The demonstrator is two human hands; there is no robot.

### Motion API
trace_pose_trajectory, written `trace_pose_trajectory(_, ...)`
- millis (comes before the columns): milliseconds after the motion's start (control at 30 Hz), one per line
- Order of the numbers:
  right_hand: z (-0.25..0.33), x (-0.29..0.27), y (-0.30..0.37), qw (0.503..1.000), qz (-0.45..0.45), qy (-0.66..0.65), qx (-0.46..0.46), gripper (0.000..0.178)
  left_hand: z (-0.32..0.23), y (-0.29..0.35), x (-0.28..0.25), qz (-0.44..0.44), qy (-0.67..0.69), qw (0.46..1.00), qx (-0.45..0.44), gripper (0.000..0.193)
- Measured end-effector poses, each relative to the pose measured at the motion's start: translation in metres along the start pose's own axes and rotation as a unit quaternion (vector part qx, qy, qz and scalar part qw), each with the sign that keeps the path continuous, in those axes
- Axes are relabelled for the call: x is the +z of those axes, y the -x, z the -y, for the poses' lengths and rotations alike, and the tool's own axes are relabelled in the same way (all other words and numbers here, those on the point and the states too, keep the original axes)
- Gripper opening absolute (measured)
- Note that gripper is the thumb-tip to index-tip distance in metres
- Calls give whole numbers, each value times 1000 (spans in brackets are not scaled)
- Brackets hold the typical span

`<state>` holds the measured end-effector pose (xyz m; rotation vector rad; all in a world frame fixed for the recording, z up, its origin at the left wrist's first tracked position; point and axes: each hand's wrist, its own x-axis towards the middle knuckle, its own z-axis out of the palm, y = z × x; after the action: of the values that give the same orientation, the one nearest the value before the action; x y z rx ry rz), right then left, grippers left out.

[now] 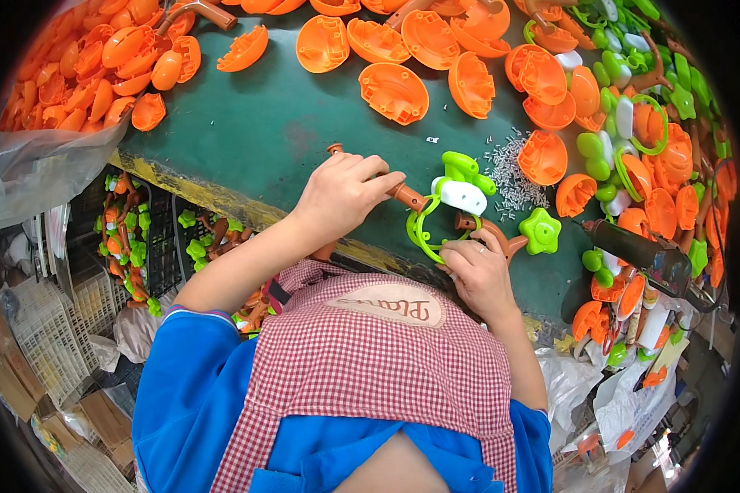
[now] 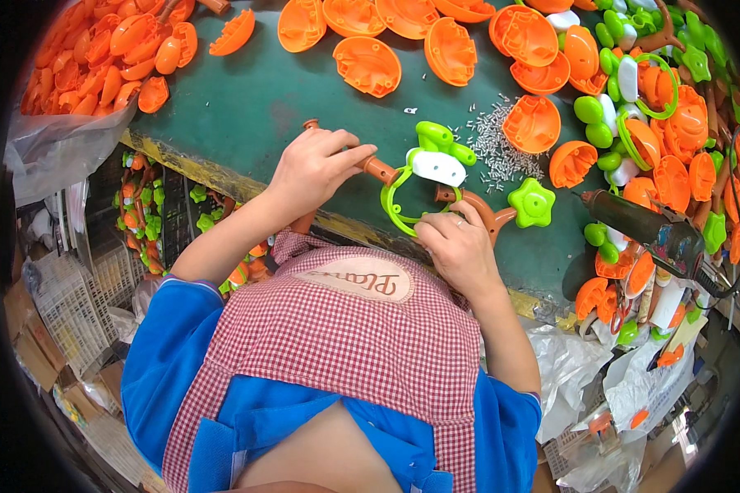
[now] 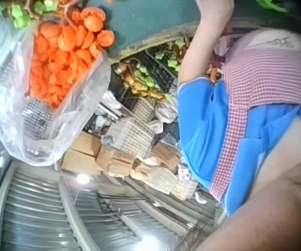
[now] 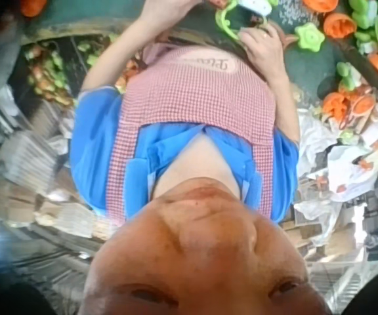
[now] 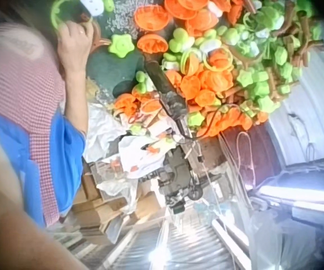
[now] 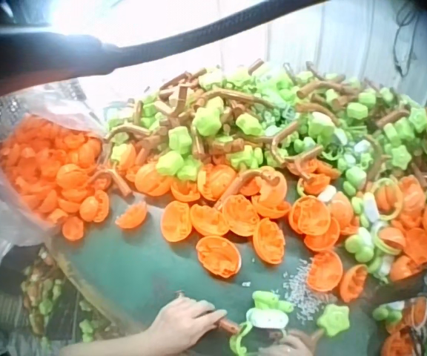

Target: The person assembles small plastic toy components on a green workbench. They pick up orange and green plastic halves, align them, and use a power drill to fasten them together with screws. Completed units are placed aside on the table.

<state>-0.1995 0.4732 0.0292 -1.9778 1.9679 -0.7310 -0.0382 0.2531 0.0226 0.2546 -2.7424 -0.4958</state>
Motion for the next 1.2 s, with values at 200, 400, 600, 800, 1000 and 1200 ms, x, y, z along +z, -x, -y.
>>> trace_pose_trajectory(200,4,-5,-11,999,53,-2,-11,10,-11,-8,7,0,-52,996,75,25)
trace_pose_trajectory(400,7,2,-12,999,33,16,12,18,2,-11,0,45,32,998,26,55)
trace_pose_trajectory(600,14,3,-10,999,11,-6,45,26,145,-16,-47,-162,-260,925,-224,57)
trace_pose_trajectory(800,1,5,5,987,-68,-131,65,31,124,-31,-54,-223,-124,967,-11,15)
trace_pose_trajectory(1000,29,-2,-45,761,-249,-491,344,43,-27,-32,5,-156,-46,942,295,21)
trace_pose_trajectory(1200,7,1,22,684,-355,-450,452,27,-35,-33,14,-8,187,977,-101,54)
